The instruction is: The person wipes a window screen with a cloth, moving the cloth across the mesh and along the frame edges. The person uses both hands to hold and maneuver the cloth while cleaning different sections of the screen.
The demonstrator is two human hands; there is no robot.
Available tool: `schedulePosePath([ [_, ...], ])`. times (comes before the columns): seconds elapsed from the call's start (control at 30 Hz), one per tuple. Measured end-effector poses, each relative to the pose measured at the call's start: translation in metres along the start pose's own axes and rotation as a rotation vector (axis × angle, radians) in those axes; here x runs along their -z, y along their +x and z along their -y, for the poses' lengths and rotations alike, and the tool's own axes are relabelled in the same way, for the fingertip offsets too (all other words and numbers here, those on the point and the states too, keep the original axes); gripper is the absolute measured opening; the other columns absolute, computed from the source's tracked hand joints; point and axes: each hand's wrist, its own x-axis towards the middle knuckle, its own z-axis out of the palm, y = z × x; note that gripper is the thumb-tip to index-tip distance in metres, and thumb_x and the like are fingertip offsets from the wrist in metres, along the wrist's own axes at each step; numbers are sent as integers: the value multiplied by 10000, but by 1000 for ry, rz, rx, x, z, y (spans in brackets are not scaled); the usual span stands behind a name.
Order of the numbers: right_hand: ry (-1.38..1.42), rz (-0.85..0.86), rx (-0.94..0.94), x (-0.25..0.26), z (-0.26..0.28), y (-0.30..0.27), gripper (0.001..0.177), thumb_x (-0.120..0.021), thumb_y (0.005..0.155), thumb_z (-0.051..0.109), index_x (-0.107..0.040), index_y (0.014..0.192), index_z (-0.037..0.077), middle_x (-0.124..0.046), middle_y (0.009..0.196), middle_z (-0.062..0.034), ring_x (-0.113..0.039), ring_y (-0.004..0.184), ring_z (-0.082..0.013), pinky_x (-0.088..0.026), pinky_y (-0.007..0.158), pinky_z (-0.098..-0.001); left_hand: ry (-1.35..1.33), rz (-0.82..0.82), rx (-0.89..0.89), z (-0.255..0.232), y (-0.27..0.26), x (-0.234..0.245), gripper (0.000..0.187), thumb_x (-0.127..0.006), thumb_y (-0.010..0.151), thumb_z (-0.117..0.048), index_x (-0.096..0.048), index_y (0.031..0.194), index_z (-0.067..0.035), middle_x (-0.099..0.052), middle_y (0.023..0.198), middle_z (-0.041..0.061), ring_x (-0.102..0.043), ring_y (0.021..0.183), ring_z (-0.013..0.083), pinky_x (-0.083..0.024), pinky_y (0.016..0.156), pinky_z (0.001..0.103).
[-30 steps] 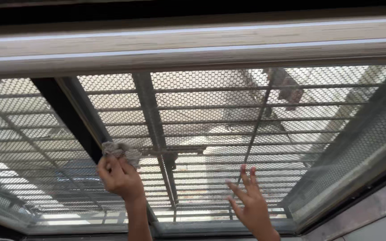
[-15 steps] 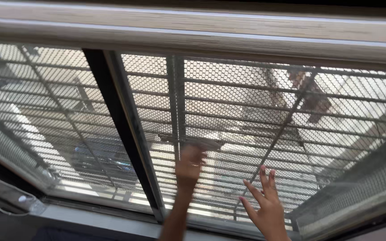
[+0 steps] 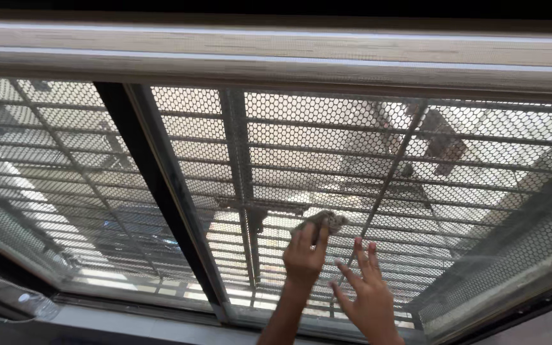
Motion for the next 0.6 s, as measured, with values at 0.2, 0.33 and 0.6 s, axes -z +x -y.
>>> schedulePosePath([
  [0.2, 30, 12, 8, 7, -7, -1, 348, -771, 779, 385, -776, 1108, 271, -334, 1609, -25, -289, 1497, -357, -572, 900, -452, -625, -155, 777, 104, 7, 43, 248, -630, 933, -10, -619, 1176, 38, -668, 1139, 153, -704, 946, 229, -630, 753, 334],
  [0.33, 135, 40, 26, 7, -6, -1, 402, -788, 774, 357, -775, 1167, 269, -295, 1636, -78, -212, 1484, -422, -573, 883, -478, -137, -303, 597, 143, 38, 76, 101, -565, 979, 9, -579, 1072, 45, -555, 1113, 218, -641, 885, 305, -592, 699, 373],
  [0.6, 56, -97, 92, -2, 7, 1, 366, -780, 756, 377, -783, 1093, 235, -305, 1608, -111, -227, 1479, -447, -518, 953, -554, -31, -104, 382, 16, -12, -18, 244, -736, 942, -87, -682, 1151, 25, -706, 1099, 171, -717, 954, 305, -600, 743, 382],
])
